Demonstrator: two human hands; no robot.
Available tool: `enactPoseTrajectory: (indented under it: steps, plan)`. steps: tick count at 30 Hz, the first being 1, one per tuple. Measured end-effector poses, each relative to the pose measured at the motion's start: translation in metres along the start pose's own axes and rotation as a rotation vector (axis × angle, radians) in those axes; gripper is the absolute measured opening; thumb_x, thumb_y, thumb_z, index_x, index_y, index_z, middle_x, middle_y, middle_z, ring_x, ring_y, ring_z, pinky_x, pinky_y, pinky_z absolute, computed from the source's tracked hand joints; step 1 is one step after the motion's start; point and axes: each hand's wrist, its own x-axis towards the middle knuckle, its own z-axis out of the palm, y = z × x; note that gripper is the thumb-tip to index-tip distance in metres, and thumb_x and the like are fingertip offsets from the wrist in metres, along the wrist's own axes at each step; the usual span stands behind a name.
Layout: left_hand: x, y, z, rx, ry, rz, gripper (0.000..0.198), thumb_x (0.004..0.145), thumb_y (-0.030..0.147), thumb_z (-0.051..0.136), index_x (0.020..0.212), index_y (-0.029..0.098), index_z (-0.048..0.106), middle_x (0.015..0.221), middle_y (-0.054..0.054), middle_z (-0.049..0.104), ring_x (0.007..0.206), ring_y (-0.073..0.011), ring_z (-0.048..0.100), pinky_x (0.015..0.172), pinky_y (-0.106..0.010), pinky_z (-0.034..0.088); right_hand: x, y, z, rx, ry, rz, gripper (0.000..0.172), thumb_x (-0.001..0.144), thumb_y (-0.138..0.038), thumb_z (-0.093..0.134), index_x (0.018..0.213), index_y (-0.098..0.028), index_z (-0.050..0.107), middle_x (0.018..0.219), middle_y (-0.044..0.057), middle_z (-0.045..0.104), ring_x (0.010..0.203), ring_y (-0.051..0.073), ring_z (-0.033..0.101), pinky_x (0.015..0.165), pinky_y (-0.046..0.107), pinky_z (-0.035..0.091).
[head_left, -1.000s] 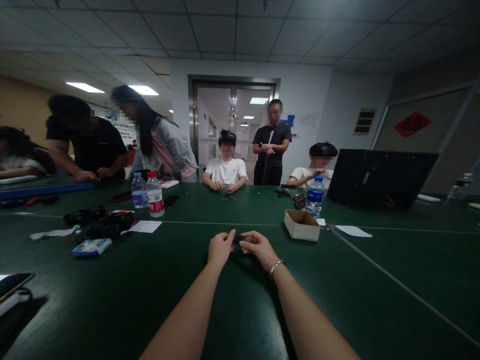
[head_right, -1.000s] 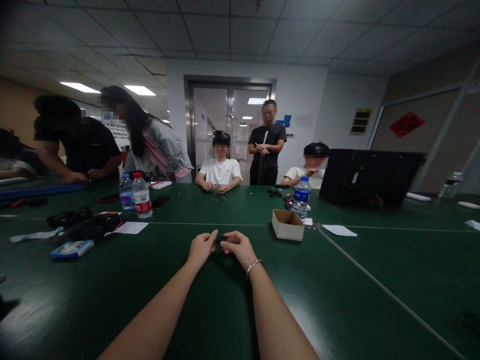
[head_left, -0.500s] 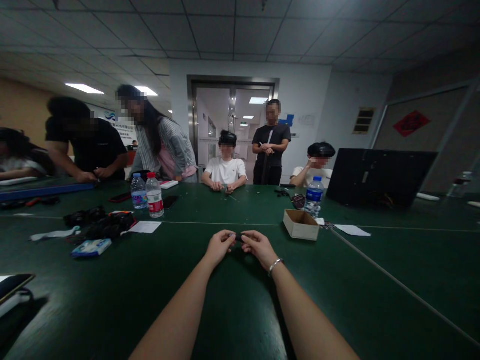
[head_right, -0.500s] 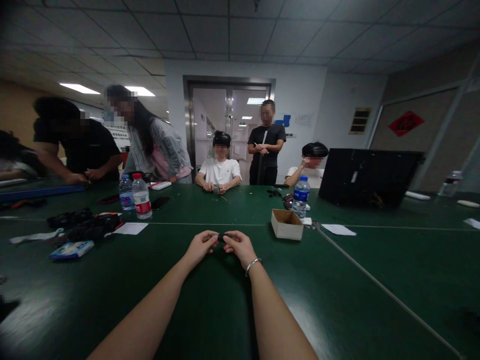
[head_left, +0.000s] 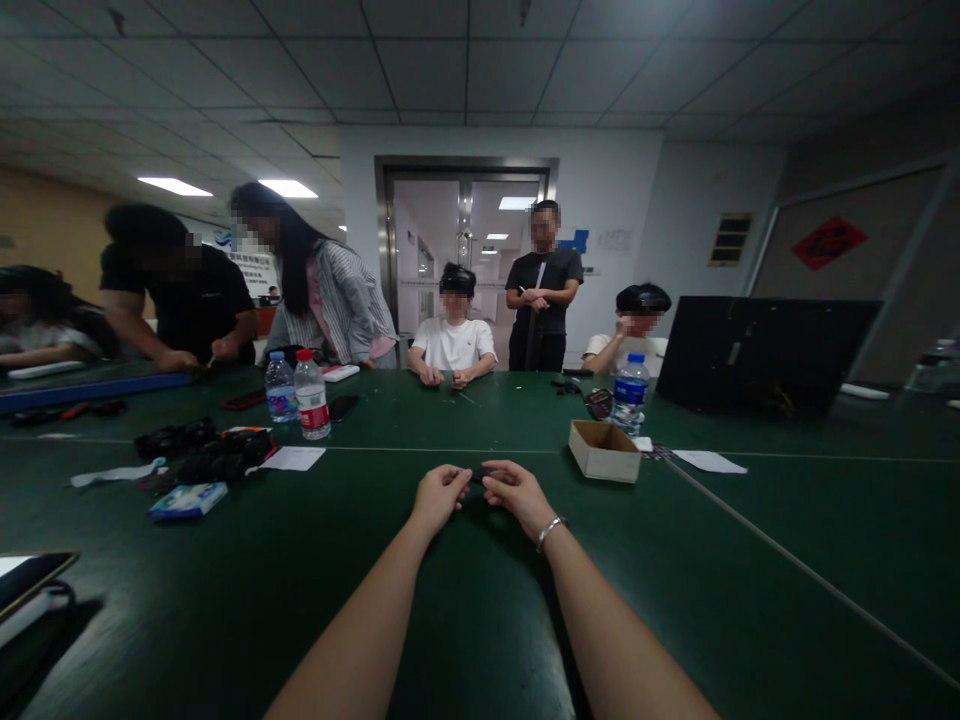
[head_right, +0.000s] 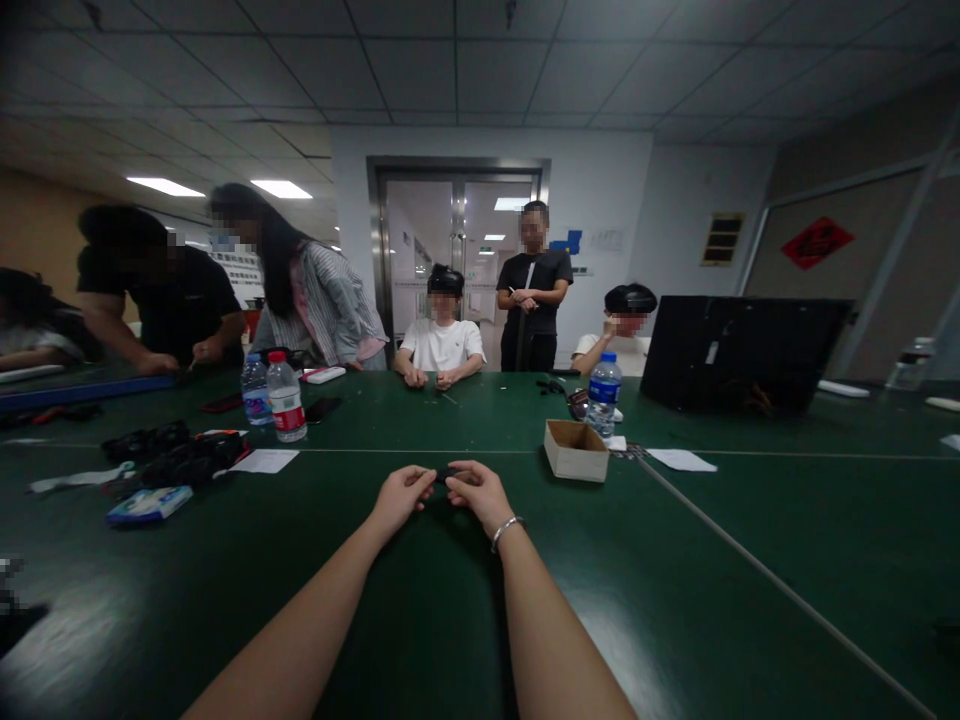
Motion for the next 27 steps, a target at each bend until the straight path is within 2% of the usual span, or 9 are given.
enactPoseTrajectory:
  steps: [7, 11, 17, 21, 27]
  plan:
    - [0.0035, -0.0031, 0.0012, 0.059, 0.053, -0.033, 0.052, 0.066, 0.062, 0.052, 0.070, 0.011, 0.059, 0.059, -0.002, 0.053, 0.049, -0.0106, 0.048, 0.047, -0.023, 0.039, 0.0001, -0.0004, 0.0007, -0.017, -0.021, -0.011, 0.038, 0.059, -0.020, 0.076, 0.094, -0.016, 0.060, 0.087, 0.003, 0.056, 0.059, 0.009, 0.060, 0.053, 0.019, 0.052]
    - [0.0049, -0.0053, 0.0013, 0.172, 0.094, -0.034, 0.059, 0.069, 0.068, 0.042, 0.064, 0.012, 0.059, 0.055, -0.003, 0.054, 0.047, -0.0121, 0.048, 0.047, -0.024, 0.037, 0.0004, -0.0009, 0.0002, -0.022, -0.049, -0.022, 0.041, 0.059, -0.019, 0.076, 0.096, -0.017, 0.060, 0.092, 0.004, 0.057, 0.059, 0.009, 0.059, 0.052, 0.019, 0.052]
    - [0.0079, -0.0060, 0.0022, 0.304, 0.157, -0.032, 0.063, 0.071, 0.070, 0.036, 0.055, 0.014, 0.059, 0.050, -0.004, 0.054, 0.047, -0.0138, 0.050, 0.050, -0.024, 0.036, -0.0001, -0.0038, 0.0011, -0.011, -0.061, -0.006, 0.039, 0.058, -0.017, 0.077, 0.093, -0.018, 0.062, 0.094, 0.003, 0.056, 0.060, 0.008, 0.060, 0.053, 0.019, 0.052]
    - [0.0079, -0.0065, 0.0033, 0.173, 0.122, -0.036, 0.055, 0.071, 0.064, 0.044, 0.062, 0.013, 0.061, 0.056, -0.004, 0.056, 0.048, -0.0126, 0.050, 0.048, -0.023, 0.039, -0.0004, -0.0050, 0.0027, 0.011, -0.023, 0.013, 0.037, 0.057, -0.017, 0.078, 0.091, -0.017, 0.062, 0.087, 0.002, 0.056, 0.057, 0.009, 0.060, 0.052, 0.019, 0.053]
    - [0.0079, -0.0084, 0.0016, -0.085, 0.033, 0.044, 0.040, 0.068, 0.051, 0.059, 0.084, 0.014, 0.061, 0.075, -0.004, 0.059, 0.067, -0.0136, 0.055, 0.050, -0.019, 0.043, 0.0003, -0.0060, 0.0040, 0.015, 0.010, 0.050, 0.034, 0.061, -0.023, 0.076, 0.090, -0.013, 0.061, 0.068, 0.001, 0.059, 0.052, 0.009, 0.059, 0.047, 0.017, 0.051]
